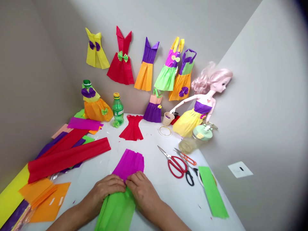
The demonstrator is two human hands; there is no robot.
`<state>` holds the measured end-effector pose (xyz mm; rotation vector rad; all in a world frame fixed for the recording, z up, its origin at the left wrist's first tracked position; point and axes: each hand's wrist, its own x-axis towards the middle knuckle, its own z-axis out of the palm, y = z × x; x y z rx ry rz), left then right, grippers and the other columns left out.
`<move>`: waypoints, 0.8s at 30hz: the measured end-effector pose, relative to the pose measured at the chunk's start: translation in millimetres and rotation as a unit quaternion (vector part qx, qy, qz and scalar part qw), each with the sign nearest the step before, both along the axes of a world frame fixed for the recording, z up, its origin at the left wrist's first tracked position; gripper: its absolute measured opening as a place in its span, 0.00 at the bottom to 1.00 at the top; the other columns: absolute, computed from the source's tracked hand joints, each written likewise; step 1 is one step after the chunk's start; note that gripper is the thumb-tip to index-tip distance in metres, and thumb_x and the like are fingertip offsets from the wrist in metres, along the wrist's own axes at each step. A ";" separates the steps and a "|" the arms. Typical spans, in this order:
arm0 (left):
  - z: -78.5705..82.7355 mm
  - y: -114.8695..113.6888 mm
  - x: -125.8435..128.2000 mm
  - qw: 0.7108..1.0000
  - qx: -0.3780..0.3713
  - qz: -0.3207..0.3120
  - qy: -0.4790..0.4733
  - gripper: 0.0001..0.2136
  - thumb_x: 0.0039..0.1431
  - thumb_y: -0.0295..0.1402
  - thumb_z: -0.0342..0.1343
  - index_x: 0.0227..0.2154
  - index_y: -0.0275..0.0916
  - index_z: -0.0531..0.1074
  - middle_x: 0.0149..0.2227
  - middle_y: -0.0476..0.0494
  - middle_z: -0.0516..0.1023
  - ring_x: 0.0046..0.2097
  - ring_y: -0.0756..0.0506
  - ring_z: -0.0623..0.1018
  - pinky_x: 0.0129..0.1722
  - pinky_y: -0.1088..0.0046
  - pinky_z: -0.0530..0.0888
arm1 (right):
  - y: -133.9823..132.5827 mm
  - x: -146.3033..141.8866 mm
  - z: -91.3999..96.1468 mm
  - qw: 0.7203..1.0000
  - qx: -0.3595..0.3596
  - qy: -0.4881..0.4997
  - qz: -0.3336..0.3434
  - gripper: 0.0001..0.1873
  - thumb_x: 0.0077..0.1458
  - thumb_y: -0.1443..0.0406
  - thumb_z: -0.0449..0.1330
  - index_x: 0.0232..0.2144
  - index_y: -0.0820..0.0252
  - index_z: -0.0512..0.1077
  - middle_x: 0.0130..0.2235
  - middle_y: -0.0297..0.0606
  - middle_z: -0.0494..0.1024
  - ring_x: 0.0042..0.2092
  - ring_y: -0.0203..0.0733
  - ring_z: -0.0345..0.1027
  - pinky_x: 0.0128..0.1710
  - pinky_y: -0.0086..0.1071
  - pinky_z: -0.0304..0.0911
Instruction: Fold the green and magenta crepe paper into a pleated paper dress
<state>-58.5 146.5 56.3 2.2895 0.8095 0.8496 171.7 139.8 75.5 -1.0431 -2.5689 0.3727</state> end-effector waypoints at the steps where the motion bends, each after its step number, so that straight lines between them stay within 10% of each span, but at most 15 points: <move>1: -0.1 0.0 -0.5 1.000 0.001 -0.005 0.000 0.09 0.69 0.32 0.54 0.44 0.45 0.79 0.42 0.44 0.83 0.48 0.44 0.79 0.51 0.71 0.74 | 0.4 0.2 0.8 1.000 -0.002 -0.001 0.003 0.12 0.61 0.76 0.58 0.46 0.62 0.71 0.41 0.41 0.74 0.42 0.45 0.62 0.46 0.37 0.60; 24: 3.2 1.0 -0.3 0.994 -0.109 0.022 -0.015 0.10 0.66 0.29 0.55 0.42 0.47 0.82 0.43 0.45 0.84 0.47 0.45 0.80 0.50 0.71 0.74 | 2.7 16.7 30.7 0.983 -0.163 0.085 -0.022 0.26 0.55 0.82 0.48 0.51 0.62 0.71 0.59 0.47 0.70 0.56 0.43 0.68 0.56 0.34 0.65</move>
